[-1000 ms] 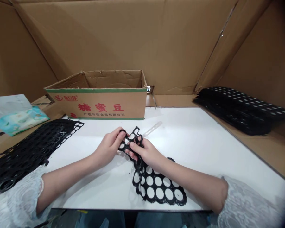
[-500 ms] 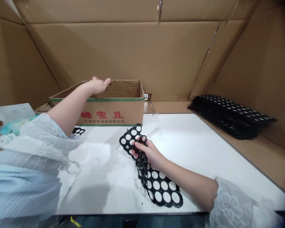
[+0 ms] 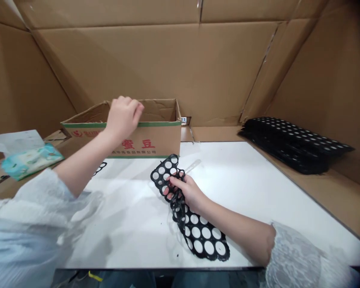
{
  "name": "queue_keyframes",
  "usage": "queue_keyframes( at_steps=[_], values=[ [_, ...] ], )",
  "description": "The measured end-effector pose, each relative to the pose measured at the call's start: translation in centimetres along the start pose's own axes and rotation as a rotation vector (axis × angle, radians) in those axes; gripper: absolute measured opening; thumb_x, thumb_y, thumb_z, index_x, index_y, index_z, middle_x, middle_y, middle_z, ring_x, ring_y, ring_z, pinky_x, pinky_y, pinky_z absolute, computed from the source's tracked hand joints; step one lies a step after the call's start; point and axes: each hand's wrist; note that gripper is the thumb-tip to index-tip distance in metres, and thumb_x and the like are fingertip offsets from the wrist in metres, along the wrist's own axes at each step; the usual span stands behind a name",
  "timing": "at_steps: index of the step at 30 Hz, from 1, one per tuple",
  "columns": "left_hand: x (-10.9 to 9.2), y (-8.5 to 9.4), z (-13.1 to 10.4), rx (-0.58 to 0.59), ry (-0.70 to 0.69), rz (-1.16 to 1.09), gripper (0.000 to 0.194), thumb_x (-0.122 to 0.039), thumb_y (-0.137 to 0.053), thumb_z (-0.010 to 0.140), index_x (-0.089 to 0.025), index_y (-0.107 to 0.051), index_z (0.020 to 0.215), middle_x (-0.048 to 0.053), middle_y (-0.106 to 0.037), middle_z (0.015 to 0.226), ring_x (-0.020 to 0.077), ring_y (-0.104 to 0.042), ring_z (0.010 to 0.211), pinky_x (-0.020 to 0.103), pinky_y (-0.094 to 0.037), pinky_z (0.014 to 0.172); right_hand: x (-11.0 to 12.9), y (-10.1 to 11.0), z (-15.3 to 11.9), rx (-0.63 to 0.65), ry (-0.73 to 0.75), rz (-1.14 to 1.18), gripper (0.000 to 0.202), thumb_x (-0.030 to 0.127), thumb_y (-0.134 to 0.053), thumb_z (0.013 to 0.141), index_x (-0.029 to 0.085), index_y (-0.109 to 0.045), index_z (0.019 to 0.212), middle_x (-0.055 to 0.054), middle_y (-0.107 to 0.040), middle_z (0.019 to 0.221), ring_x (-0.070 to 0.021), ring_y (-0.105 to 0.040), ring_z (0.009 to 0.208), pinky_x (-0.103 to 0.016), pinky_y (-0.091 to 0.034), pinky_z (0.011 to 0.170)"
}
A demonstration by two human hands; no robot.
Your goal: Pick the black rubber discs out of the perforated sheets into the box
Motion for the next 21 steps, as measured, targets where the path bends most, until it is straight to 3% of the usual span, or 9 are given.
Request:
queue_keyframes(
  at_steps=[2,4,5,7,9,13,16,19,21],
  values=[
    [-3.1,0.4,-3.9,0.03,-0.269,-0.075,0.048,-0.047,-0.025,0.084,-0.014,-0.06,0.079,0.002,-0.06,0.073,0.0138,-0.05,0.077,0.032,-0.033,0.072,0.0,-0.1,0.0,-0.001,0.021,0.011,0.016,0.03,-0.053,0.073,0.015,-0.048,0.079,-0.002,-0.061,0.058,-0.0107,-0.055,0.048,-0.023,-0.042,0.051],
    [-5.7,0.4,-7.7,0.225,-0.523,-0.219,0.044,-0.053,-0.037,0.078,-0.015,-0.057,0.081,0.004,-0.058,0.068,0.0147,-0.05,0.068,0.03,-0.035,0.065,0.0,-0.2,0.0,0.01,0.055,0.017,0.018,0.031,-0.055,0.072,0.015,-0.049,0.079,-0.001,-0.061,0.059,-0.0107,-0.055,0.048,-0.024,-0.043,0.051],
    [-6.6,0.3,-9.2,0.318,-0.567,-0.277,0.041,-0.051,-0.037,0.079,-0.015,-0.055,0.087,0.004,-0.057,0.069,0.0149,-0.05,0.066,0.029,-0.036,0.063,-0.1,-0.2,0.0,0.017,0.069,0.016,0.018,0.031,-0.056,0.072,0.015,-0.05,0.079,-0.001,-0.061,0.06,-0.0105,-0.054,0.048,-0.024,-0.044,0.05],
    [-7.5,0.1,-11.0,0.464,-0.498,-0.409,0.031,-0.04,-0.031,0.085,-0.016,-0.049,0.093,0.005,-0.058,0.076,0.015,-0.051,0.07,0.027,-0.037,0.063,-0.1,-0.2,0.0,0.047,0.081,0.007,0.019,0.032,-0.055,0.072,0.015,-0.05,0.078,0.0,-0.06,0.061,-0.0098,-0.054,0.047,-0.023,-0.043,0.048],
    [-7.5,0.0,-11.4,0.563,-0.349,-0.572,0.024,-0.031,-0.025,0.088,-0.018,-0.043,0.096,0.004,-0.057,0.082,0.0135,-0.052,0.072,0.025,-0.038,0.064,-0.1,-0.2,-0.2,0.09,0.075,0.002,0.019,0.033,-0.053,0.074,0.015,-0.05,0.08,-0.001,-0.061,0.061,-0.0094,-0.054,0.047,-0.022,-0.042,0.047],
    [-6.9,0.1,-10.7,0.725,-0.103,-0.927,0.019,-0.034,-0.028,0.087,-0.02,-0.037,0.096,-0.002,-0.052,0.07,0.0094,-0.046,0.061,0.021,-0.037,0.057,0.3,-0.3,-0.4,0.127,0.091,-0.001,0.021,0.034,-0.051,0.075,0.015,-0.051,0.081,-0.002,-0.061,0.061,-0.01,-0.055,0.046,-0.023,-0.043,0.048],
    [-7.0,0.1,-10.7,0.812,-0.016,-1.197,0.019,-0.036,-0.029,0.087,-0.02,-0.034,0.096,-0.002,-0.049,0.067,0.009,-0.045,0.062,0.021,-0.038,0.058,0.7,-0.6,-0.5,0.064,0.109,0.002,0.02,0.034,-0.052,0.074,0.015,-0.05,0.079,-0.001,-0.059,0.058,-0.0102,-0.054,0.046,-0.022,-0.042,0.046],
    [-6.9,0.6,-10.2,0.789,-0.009,-1.23,0.018,-0.035,-0.033,0.086,-0.019,-0.036,0.093,-0.002,-0.048,0.067,0.0088,-0.045,0.062,0.022,-0.037,0.057,0.8,-0.6,-0.3,-0.023,0.101,0.005,0.018,0.032,-0.054,0.073,0.016,-0.046,0.076,0.001,-0.057,0.058,-0.0101,-0.053,0.047,-0.022,-0.041,0.044],
    [-6.0,1.2,-8.5,0.602,-0.026,-1.07,0.018,-0.035,-0.039,0.084,-0.018,-0.042,0.088,-0.001,-0.048,0.069,0.0085,-0.044,0.062,0.022,-0.036,0.056,0.8,-0.5,-0.2,-0.045,0.09,-0.016,0.018,0.032,-0.054,0.072,0.017,-0.044,0.075,0.002,-0.056,0.059,-0.0095,-0.052,0.046,-0.022,-0.04,0.043]
  ],
)
Point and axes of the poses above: each hand's wrist, its own z-axis towards the middle knuckle, its own y-axis out of the back of the hand, x = y × z
